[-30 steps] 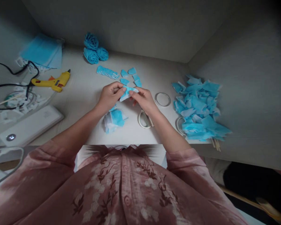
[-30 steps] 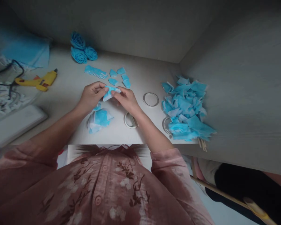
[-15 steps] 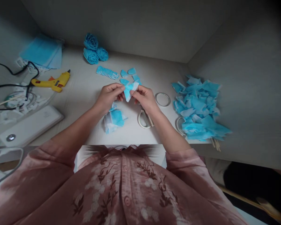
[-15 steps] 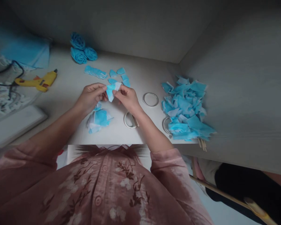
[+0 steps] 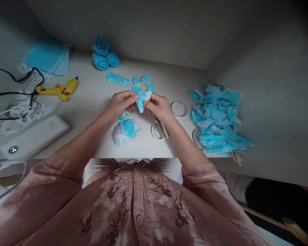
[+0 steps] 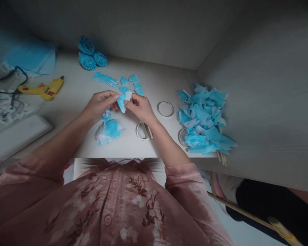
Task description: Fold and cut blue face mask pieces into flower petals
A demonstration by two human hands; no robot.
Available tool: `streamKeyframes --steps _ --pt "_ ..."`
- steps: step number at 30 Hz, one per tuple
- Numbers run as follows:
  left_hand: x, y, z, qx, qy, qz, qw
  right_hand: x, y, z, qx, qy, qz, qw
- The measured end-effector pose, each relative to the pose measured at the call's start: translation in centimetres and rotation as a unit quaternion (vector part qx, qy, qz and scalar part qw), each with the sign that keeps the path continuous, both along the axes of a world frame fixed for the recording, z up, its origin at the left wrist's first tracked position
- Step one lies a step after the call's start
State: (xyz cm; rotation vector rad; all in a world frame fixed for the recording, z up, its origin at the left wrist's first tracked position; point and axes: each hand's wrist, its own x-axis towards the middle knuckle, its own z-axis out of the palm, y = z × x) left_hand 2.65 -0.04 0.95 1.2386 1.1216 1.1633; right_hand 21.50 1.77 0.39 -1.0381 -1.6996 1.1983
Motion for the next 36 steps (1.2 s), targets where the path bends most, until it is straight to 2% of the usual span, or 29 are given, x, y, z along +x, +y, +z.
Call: streamKeyframes --steps 3,7,13,16,20,26,30,36 --pt "0.1 0.0 -0.3 0.013 -0.026 0.006 1.0 -0.1 0.0 0.0 0.0 0.002 0.001 1.0" --pt "0.1 0.0 -0.2 -0.009 -0.063 0.018 0.998 0.0 0.1 0.0 -0.002 -0.001 0.003 1.0" --pt "0.1 -0.1 0.0 -0.005 0.0 -0.014 1.0 0.0 0.1 -0.3 0.005 -0.005 0.012 1.0" --pt "0.2 -0.1 -0.1 0.0 0.012 -0.005 1.0 -0.1 0.0 -0.2 -0.006 -0.001 0.012 1.0" --pt "0.3 -0.2 -0.4 0.011 0.02 -0.004 1.0 -0.2 -0.4 0.4 -0.036 0.022 -0.013 0.999" --pt "0.7 -0.6 -0.4 0.008 0.036 -0.025 0.999 -0.4 -0.2 -0.1 0.021 0.025 -0.07 0.997" --pt "0.5 -0.4 -0.4 0.002 0.02 -0.007 1.0 -0.1 0.3 -0.4 0.002 0.088 -0.099 0.991" --pt "0.3 0.0 -0.5 0.015 -0.012 0.042 0.999 -0.2 0.3 -0.7 -0.032 0.095 -0.01 0.995"
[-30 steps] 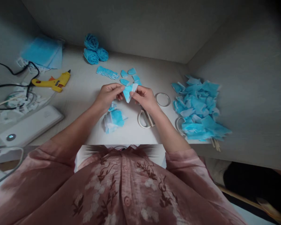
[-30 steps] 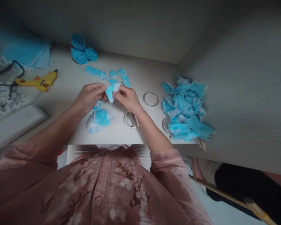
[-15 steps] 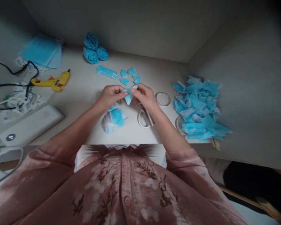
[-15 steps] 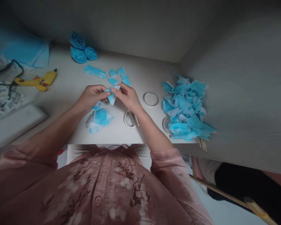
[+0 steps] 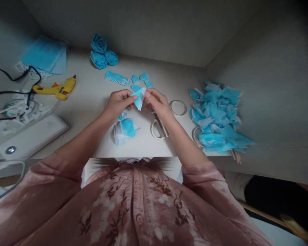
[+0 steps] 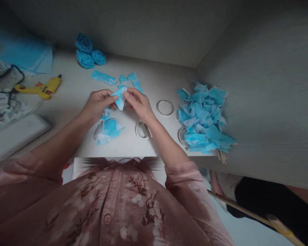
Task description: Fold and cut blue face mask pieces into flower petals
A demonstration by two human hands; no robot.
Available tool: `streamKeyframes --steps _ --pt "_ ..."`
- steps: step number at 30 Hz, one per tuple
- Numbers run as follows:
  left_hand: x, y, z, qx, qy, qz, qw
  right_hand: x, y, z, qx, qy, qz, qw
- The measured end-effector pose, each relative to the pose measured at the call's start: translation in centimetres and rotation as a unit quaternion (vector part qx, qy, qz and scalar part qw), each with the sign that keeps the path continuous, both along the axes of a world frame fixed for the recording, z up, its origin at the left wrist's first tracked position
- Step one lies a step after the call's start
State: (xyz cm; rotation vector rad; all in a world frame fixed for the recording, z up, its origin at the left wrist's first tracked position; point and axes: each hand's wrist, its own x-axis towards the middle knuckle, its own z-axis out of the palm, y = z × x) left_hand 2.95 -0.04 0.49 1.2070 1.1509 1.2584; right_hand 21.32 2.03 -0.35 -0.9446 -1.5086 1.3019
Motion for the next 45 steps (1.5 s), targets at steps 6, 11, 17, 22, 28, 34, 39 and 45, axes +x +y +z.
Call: streamKeyframes --steps 6,11,17,22,28,34,39,45 --pt "0.4 -0.3 -0.1 -0.005 -0.011 -0.015 1.0 -0.4 0.1 -1.5 0.053 -0.021 0.023 0.998" --pt "0.3 -0.4 0.1 -0.013 -0.017 -0.028 0.999 -0.2 0.6 -2.3 0.086 -0.039 0.008 0.995" --pt "-0.2 -0.3 0.5 -0.004 0.06 -0.044 0.997 -0.1 0.9 -2.5 0.117 -0.069 0.015 0.991" --pt "-0.5 0.0 0.1 0.011 0.058 -0.037 0.998 0.2 0.8 -1.7 0.152 -0.098 0.011 0.983" --pt "-0.7 0.2 0.2 -0.057 -0.081 -0.042 0.994 1.4 0.7 -0.2 0.266 -0.161 -0.021 0.95" --pt "-0.5 0.1 0.4 -0.066 -0.131 -0.052 0.988 1.0 0.6 -0.7 0.342 -0.234 -0.007 0.91" --pt "-0.2 -0.1 0.7 -0.074 -0.114 -0.045 0.99 0.7 0.8 -1.1 0.375 -0.236 -0.002 0.896" --pt "-0.1 0.0 0.8 -0.065 -0.094 -0.031 0.993 0.7 0.7 -1.1 0.345 -0.206 -0.001 0.916"
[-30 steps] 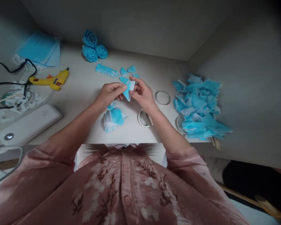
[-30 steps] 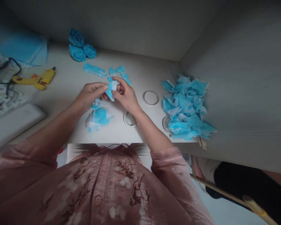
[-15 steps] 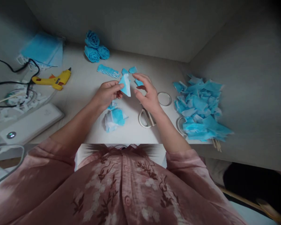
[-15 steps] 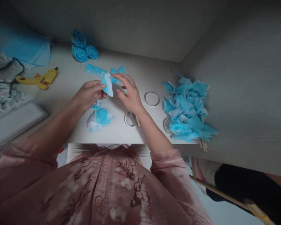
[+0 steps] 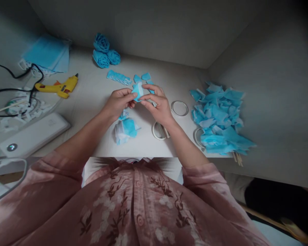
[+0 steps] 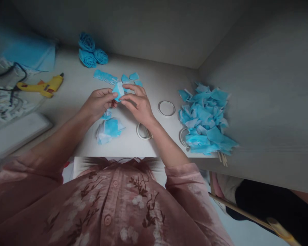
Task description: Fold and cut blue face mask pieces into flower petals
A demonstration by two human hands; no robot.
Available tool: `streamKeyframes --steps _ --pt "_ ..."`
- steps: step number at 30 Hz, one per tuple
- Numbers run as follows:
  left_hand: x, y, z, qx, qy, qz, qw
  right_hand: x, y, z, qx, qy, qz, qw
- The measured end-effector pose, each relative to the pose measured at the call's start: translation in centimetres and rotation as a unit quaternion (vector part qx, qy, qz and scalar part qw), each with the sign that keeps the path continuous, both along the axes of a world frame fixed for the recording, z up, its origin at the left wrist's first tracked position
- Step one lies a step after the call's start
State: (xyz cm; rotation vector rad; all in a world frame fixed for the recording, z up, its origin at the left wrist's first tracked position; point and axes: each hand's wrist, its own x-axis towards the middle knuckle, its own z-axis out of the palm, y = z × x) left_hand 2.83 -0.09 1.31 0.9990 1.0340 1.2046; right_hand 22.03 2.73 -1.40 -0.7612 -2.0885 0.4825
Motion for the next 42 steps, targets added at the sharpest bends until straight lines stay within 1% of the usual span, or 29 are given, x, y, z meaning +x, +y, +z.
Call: streamKeyframes --steps 8,13,18,23,27,29,33,37,42 --pt "0.0 0.0 -0.4 0.019 0.045 0.003 0.999 -0.3 -0.6 0.4 -0.116 0.073 -0.021 0.99" --pt "-0.1 0.2 -0.8 0.032 0.046 -0.004 0.998 -0.5 -0.7 0.4 -0.134 0.095 -0.019 0.986" --pt "-0.2 0.0 -0.6 0.022 0.057 -0.013 0.998 -0.7 -0.7 0.4 -0.154 0.122 -0.019 0.98" --pt "-0.1 0.0 -0.6 0.026 0.052 -0.025 0.998 -0.9 -0.2 -0.3 -0.218 0.15 -0.011 0.964" --pt "-0.2 0.0 -0.9 0.029 0.045 -0.03 0.998 -0.9 0.4 -1.1 -0.251 0.154 0.002 0.956" --pt "-0.2 0.0 -0.9 0.03 0.048 -0.031 0.998 -0.8 0.4 -1.2 -0.259 0.157 0.007 0.953" --pt "-0.1 0.0 -0.8 0.02 0.069 -0.032 0.997 -0.8 0.1 -0.9 -0.261 0.161 0.007 0.952" --pt "-0.2 0.0 -0.7 0.025 0.07 -0.039 0.996 -0.9 -0.1 -0.6 -0.258 0.154 0.002 0.954" --pt "-0.2 -0.1 -0.7 0.034 0.074 -0.045 0.996 -0.9 -0.1 -0.6 -0.251 0.157 0.014 0.955"
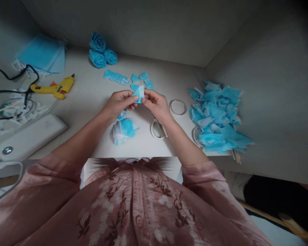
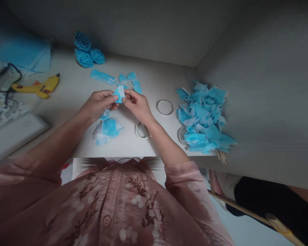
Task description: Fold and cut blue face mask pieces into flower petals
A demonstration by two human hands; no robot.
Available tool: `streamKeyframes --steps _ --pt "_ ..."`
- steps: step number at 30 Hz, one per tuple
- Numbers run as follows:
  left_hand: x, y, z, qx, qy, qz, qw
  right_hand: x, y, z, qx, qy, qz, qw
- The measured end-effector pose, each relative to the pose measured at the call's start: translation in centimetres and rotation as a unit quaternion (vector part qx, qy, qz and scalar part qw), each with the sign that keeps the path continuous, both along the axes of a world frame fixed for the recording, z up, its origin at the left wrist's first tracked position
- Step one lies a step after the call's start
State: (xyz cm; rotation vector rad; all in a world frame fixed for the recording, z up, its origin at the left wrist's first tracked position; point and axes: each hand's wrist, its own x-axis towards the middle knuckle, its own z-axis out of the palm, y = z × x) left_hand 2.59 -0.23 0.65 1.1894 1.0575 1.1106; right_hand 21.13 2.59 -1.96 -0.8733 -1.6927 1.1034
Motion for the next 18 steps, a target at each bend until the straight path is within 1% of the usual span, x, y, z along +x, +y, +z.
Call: streamKeyframes --steps 6,11,18 --pt "0.04 0.07 -0.02 -0.005 0.013 0.003 1.0 -0.11 -0.07 -0.01 0.003 -0.004 -0.002 1.0" --pt "0.13 0.07 0.08 -0.004 0.02 0.009 1.0 -0.08 -0.11 0.17 -0.014 0.001 0.009 1.0" --pt "0.43 -0.25 0.53 -0.011 0.04 -0.018 0.999 -0.34 -0.34 0.53 -0.023 0.018 -0.011 1.0"
